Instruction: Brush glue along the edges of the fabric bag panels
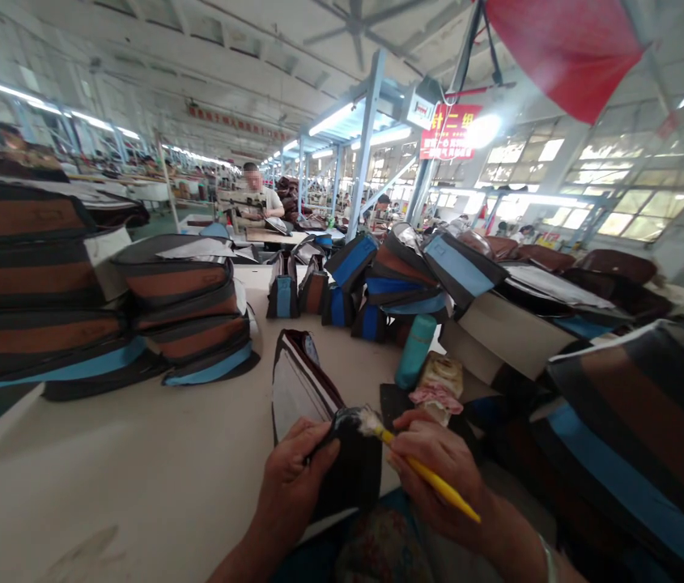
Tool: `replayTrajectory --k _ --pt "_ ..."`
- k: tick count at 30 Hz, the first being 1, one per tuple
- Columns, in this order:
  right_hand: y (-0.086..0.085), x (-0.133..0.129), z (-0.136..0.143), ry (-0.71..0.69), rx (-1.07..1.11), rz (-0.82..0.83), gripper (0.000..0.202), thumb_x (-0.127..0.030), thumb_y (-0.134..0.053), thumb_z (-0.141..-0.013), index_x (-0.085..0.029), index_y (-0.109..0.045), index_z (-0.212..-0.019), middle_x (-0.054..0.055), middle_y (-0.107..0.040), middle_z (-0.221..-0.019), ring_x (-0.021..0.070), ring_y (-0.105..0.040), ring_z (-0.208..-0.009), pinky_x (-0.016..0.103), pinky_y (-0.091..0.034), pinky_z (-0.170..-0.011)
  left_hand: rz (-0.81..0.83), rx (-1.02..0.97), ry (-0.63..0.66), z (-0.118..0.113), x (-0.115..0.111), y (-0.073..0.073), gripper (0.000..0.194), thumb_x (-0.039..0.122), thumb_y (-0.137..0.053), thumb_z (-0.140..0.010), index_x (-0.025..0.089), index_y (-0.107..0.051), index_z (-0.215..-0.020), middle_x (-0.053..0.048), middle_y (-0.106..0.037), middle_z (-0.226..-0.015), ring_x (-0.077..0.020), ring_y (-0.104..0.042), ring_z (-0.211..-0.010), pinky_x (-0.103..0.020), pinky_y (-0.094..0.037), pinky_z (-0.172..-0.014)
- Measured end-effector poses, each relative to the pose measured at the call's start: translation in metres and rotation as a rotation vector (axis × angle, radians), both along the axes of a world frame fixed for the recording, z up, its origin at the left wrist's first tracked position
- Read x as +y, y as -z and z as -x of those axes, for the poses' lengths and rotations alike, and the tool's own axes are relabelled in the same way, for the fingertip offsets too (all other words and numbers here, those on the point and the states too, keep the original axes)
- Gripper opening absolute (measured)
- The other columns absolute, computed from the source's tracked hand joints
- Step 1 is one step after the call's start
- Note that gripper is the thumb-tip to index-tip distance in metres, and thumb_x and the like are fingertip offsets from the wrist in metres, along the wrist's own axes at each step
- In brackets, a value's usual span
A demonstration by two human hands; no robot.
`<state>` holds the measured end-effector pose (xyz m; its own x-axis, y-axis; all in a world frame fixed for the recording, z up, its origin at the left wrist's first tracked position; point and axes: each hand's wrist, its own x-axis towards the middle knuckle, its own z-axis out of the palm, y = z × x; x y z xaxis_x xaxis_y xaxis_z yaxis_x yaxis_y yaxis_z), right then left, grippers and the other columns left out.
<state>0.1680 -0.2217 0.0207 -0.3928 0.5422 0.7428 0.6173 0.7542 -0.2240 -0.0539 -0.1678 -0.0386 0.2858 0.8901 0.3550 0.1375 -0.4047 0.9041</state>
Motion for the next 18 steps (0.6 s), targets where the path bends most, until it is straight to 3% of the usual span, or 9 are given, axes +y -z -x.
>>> replayTrajectory --k 4,8,13,18 --pt "0.01 0.004 -0.016 0.15 0.094 0.043 0.015 -0.011 -0.056 -0.092 -0.021 -0.059 -0.102 0.006 -0.067 -0.089 0.0234 -0.065 -0.097 0.041 -0.052 -0.088 -0.18 0.068 -0.103 -0.004 -0.001 0.007 0.014 0.03 -0.058 -0.091 0.023 -0.069 -0.089 -0.001 -0.065 -0.083 -0.0158 -0.064 -0.078 -0.025 -0.053 -0.071" --pt "-0.003 -0.001 -0.021 0.222 0.292 0.091 0.007 -0.02 -0.057 -0.093 -0.022 -0.063 -0.097 0.007 -0.067 -0.09 0.0238 -0.065 -0.093 0.044 -0.051 -0.089 -0.582 0.196 -0.267 -0.015 -0.001 0.016 0.011 0.02 -0.055 -0.092 0.019 -0.065 -0.097 -0.004 -0.064 -0.083 -0.0143 -0.062 -0.073 -0.024 -0.053 -0.066" --pt "-0.026 -0.005 0.004 0.149 0.323 0.083 0.011 -0.015 -0.057 -0.092 -0.023 -0.062 -0.098 0.004 -0.066 -0.087 0.0224 -0.064 -0.095 0.041 -0.049 -0.089 -1.009 0.392 -0.242 -0.028 -0.002 0.017 0.015 0.008 -0.052 -0.09 0.01 -0.063 -0.098 -0.008 -0.061 -0.077 -0.0168 -0.054 -0.067 -0.03 -0.051 -0.061" --pt "-0.022 0.004 0.011 0.005 0.015 0.033 0.014 -0.009 -0.054 -0.091 -0.02 -0.057 -0.099 0.005 -0.066 -0.086 0.021 -0.064 -0.091 0.037 -0.049 -0.085 -1.041 0.503 -0.192 -0.031 -0.004 0.015 0.018 0.011 -0.05 -0.09 0.006 -0.062 -0.103 -0.01 -0.061 -0.079 -0.02 -0.054 -0.07 -0.035 -0.053 -0.063"
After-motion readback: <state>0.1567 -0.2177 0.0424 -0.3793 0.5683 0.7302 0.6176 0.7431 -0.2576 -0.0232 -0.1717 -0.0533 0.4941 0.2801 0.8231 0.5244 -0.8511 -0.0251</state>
